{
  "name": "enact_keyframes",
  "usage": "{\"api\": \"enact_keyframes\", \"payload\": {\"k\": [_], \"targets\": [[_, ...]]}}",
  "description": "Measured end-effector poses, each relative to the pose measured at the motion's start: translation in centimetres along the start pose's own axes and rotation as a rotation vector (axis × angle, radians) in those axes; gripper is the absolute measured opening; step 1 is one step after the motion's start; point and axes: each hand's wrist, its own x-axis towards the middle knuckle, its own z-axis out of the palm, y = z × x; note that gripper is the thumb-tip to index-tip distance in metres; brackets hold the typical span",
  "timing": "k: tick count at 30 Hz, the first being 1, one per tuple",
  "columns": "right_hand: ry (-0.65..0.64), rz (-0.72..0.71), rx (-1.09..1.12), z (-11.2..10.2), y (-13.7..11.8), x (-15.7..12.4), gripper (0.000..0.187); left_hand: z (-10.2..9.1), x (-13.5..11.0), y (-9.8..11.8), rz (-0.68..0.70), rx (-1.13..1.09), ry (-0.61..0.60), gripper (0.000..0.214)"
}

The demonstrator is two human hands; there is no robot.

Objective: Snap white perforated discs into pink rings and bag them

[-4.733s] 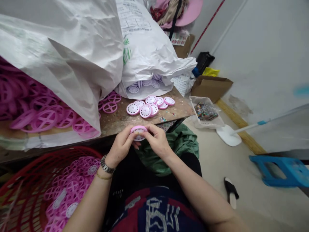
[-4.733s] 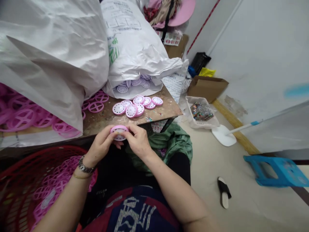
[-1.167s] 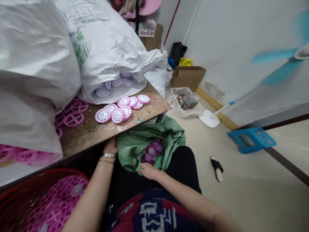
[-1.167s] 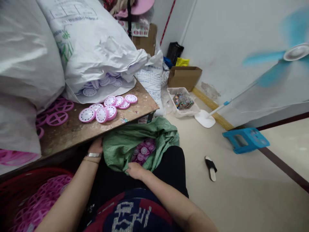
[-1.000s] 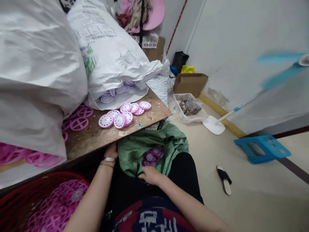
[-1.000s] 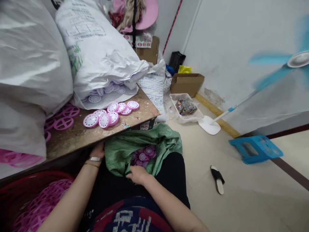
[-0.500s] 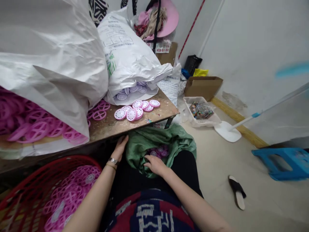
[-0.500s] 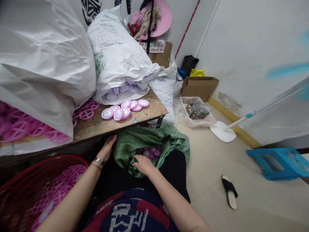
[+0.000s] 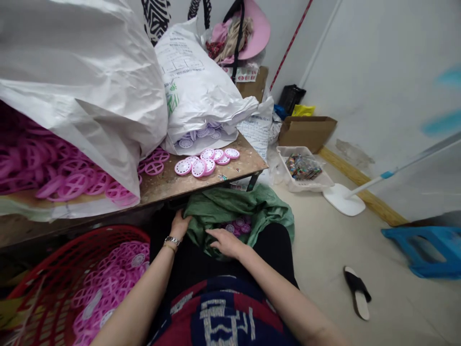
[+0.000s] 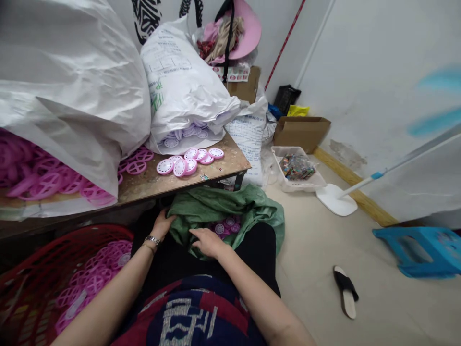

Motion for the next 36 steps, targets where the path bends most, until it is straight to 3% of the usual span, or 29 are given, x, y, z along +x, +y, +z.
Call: {"api": "enact_keyframes", "payload": {"k": [4, 7, 9, 11, 14, 17, 21, 26, 29, 36], "targets": [[0.177, -0.101, 0.017, -3.8, -0.8, -1.0, 0.036, -1.3, -1.4, 1.4, 0.119, 0.068, 0.01, 0.046], [0.485, -0.363, 0.109, -8.4, -2.4, -2.1, 0.023, -2.9, -4.6, 3.6, 0.258, 0.09, 0.0, 0.041], [0.663, -0.444, 0.116, -11.9, -3.4, -2.2, 0.022, -4.2, -6.9, 5.8, 0.496, 0.13, 0.053, 0.038], [0.775, -0.481, 0.038, -15.2, -3.9, -1.3, 0.023, -5.4, -8.1, 8.3, 0.748, 0.211, 0.217, 0.041], [0.869, -0.437, -0.101, -19.2, -3.2, 2.1, 0.028, -6.4, -6.7, 11.5, 0.91, 0.339, 0.364, 0.055], [0.882, -0.296, -0.194, -21.6, -2.2, 6.9, 0.038, -6.6, -2.6, 13.3, 0.803, 0.461, 0.401, 0.075], [0.743, 0.013, -0.274, -22.7, -2.5, 12.0, 0.047, -6.2, 2.0, 14.1, 0.64, 0.602, 0.372, 0.084], [0.558, 0.261, -0.347, -22.7, -4.9, 14.8, 0.063, -5.6, 3.5, 15.1, 0.597, 0.645, 0.305, 0.088], [0.542, 0.31, -0.413, -22.1, -5.7, 15.4, 0.065, -5.2, 3.9, 15.6, 0.635, 0.644, 0.267, 0.089], [0.572, 0.237, -0.398, -21.2, -5.2, 14.6, 0.041, -4.3, 4.5, 15.8, 0.777, 0.572, 0.212, 0.089]]}}
